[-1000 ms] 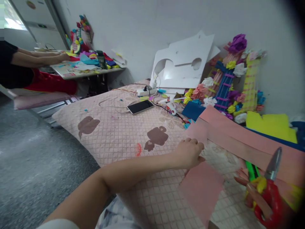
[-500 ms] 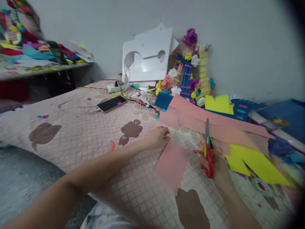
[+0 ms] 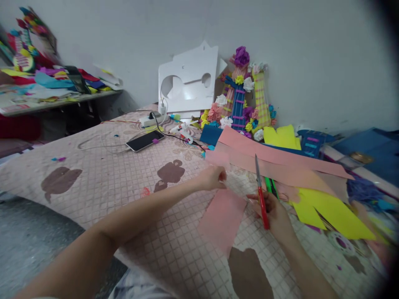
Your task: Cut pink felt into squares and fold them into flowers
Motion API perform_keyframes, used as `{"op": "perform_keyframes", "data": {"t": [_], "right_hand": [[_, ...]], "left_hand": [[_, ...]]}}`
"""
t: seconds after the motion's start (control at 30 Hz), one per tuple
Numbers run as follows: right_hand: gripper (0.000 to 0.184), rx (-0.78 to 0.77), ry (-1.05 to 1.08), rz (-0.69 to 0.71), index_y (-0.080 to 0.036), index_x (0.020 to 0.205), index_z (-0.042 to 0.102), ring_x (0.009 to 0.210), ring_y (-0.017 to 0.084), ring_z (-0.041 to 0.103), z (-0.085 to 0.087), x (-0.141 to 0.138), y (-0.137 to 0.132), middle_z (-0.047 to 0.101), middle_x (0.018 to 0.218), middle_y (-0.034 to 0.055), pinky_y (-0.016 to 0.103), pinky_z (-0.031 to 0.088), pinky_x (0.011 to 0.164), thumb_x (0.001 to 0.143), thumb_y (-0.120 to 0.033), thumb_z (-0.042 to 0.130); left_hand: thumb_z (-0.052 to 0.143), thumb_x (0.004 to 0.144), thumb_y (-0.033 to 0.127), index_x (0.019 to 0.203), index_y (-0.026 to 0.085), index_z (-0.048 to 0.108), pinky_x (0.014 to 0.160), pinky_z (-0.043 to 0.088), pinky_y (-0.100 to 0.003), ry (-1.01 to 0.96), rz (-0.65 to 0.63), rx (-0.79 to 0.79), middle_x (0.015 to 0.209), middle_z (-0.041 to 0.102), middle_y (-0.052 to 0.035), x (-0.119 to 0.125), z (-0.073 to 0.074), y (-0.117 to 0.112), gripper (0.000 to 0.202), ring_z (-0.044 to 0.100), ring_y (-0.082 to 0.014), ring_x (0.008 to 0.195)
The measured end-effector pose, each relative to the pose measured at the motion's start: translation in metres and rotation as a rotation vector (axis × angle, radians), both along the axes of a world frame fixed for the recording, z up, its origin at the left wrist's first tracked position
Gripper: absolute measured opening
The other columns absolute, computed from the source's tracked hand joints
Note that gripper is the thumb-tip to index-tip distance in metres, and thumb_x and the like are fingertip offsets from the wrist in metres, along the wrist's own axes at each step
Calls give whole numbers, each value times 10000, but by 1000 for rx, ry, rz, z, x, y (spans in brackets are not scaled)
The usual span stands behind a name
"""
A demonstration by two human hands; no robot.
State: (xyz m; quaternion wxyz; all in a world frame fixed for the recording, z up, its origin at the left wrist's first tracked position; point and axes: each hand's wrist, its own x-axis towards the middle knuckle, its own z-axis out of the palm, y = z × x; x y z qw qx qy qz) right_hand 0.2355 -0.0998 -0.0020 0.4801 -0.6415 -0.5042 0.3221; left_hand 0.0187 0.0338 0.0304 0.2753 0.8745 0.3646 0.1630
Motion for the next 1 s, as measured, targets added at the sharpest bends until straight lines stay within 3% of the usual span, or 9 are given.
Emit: {"op": "perform_keyframes", "data": {"t": [0.1,0.23,0.3,0.37,0.47,0.57,0.67,0.87,1.0], "right_hand": [[347,18,-2,-7,-211,913,580,577,148,556,2,-3,0,682,942,72,267,445,468,654,-371,746],[356,21,34,-16,-208,910,577,526,127,520,5,-4,-3,679,905,61,261,434,448,641,-367,748],[359,11,62,-19,-205,914,575,534,123,518,7,-5,-4,674,912,66,255,431,449,645,-370,746],[362,-7,76,-20,-202,905,576,532,119,506,9,-7,-4,670,905,70,248,423,442,636,-366,755],[360,-20,75,-33,-206,860,581,502,110,478,12,-10,-5,669,871,62,248,413,426,600,-358,778],[371,-2,73,-47,-214,844,583,474,108,468,14,-10,-5,673,838,49,255,413,417,583,-381,786],[384,3,72,-56,-209,833,583,436,101,461,15,-9,-5,673,813,47,257,401,393,583,-421,783],[405,1,69,-60,-209,843,586,476,120,494,15,-9,-7,671,830,53,264,424,407,579,-441,787],[387,-13,62,-38,-203,847,583,463,112,478,17,-10,-8,666,804,54,257,411,403,605,-436,774]], "left_hand": [[645,759,279,922,169,616,704,442,-229,19,194,79,880,658,-20,-43,11,26,198,594,-145,800],[561,784,213,940,112,606,840,397,-394,103,566,220,1041,594,-150,-131,27,73,191,521,-303,1022],[570,777,249,959,130,604,873,375,-415,228,779,342,1106,562,-152,-169,30,93,220,472,-334,1087],[626,735,296,932,121,613,885,363,-422,285,845,359,1139,539,-169,-195,27,107,264,435,-366,1123],[643,715,344,835,138,629,877,363,-372,315,800,349,1052,583,-133,-210,14,118,239,470,-321,1071],[583,764,337,799,155,631,831,365,-308,264,742,366,950,624,-89,-203,6,116,191,513,-255,981],[544,801,371,833,170,632,704,375,-253,190,680,352,844,649,-48,-181,8,105,222,550,-190,814],[613,755,296,799,127,631,596,378,-205,-180,398,202,698,641,-25,-104,26,98,175,543,-113,636],[618,736,226,809,114,649,598,410,-202,-180,332,161,706,658,-27,-56,28,116,137,567,-114,634]]}}
